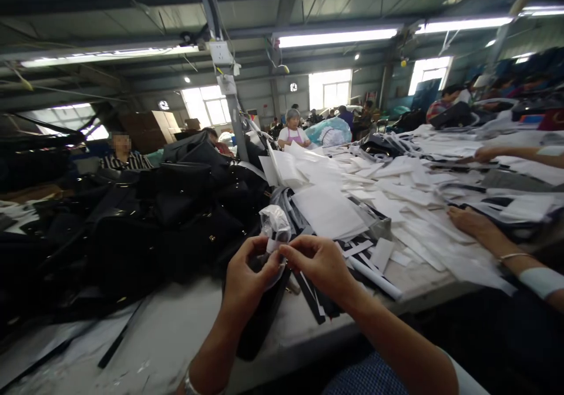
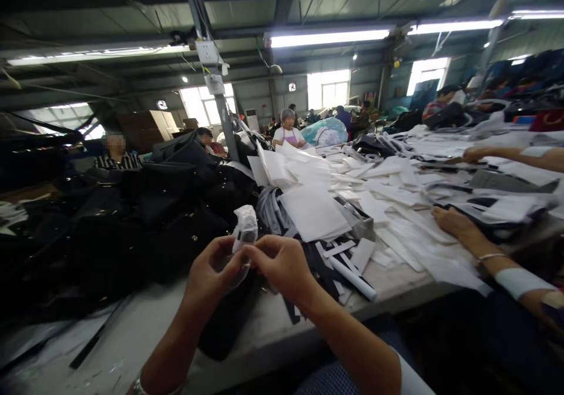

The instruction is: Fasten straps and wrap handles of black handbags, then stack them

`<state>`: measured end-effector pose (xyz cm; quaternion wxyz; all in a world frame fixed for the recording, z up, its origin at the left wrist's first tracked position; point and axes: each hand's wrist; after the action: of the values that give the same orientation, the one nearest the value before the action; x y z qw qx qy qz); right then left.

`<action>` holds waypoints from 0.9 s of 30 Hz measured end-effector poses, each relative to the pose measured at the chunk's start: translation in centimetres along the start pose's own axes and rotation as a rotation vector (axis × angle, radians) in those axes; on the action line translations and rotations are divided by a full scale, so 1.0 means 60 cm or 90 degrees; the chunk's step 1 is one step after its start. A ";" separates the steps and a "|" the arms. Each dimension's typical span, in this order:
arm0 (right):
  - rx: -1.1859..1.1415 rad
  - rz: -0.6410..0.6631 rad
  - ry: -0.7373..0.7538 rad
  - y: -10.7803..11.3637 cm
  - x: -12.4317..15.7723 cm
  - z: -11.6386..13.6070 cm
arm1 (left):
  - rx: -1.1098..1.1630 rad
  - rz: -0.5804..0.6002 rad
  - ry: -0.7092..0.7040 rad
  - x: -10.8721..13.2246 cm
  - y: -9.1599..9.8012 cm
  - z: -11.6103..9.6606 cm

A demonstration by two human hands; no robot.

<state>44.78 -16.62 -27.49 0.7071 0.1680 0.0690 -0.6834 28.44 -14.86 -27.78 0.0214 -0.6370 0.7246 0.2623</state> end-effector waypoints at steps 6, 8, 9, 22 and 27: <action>0.108 0.032 -0.041 0.002 0.000 0.001 | -0.029 0.009 0.000 0.009 0.015 0.012; 0.100 0.060 -0.061 0.004 0.001 0.003 | -0.011 0.024 0.013 0.011 0.018 0.013; 0.086 0.074 -0.076 0.005 -0.001 0.003 | 0.008 0.032 0.021 0.011 0.019 0.011; -0.152 -0.014 -0.081 0.002 -0.010 -0.074 | 0.254 0.105 0.154 0.015 0.019 -0.023; -0.238 -0.006 -0.003 -0.014 0.024 -0.014 | 0.022 0.019 0.041 0.015 0.002 -0.019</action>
<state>44.13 -17.70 -28.85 0.7227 0.0320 0.1939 -0.6626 28.50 -16.15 -27.10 0.0049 -0.6337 0.7387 0.2295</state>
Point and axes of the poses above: each hand's wrist, its own x-axis away from the middle knuckle, its own y-axis out of the back of the hand, z = x × y, and after that the axes turned 5 degrees about z, right-handed
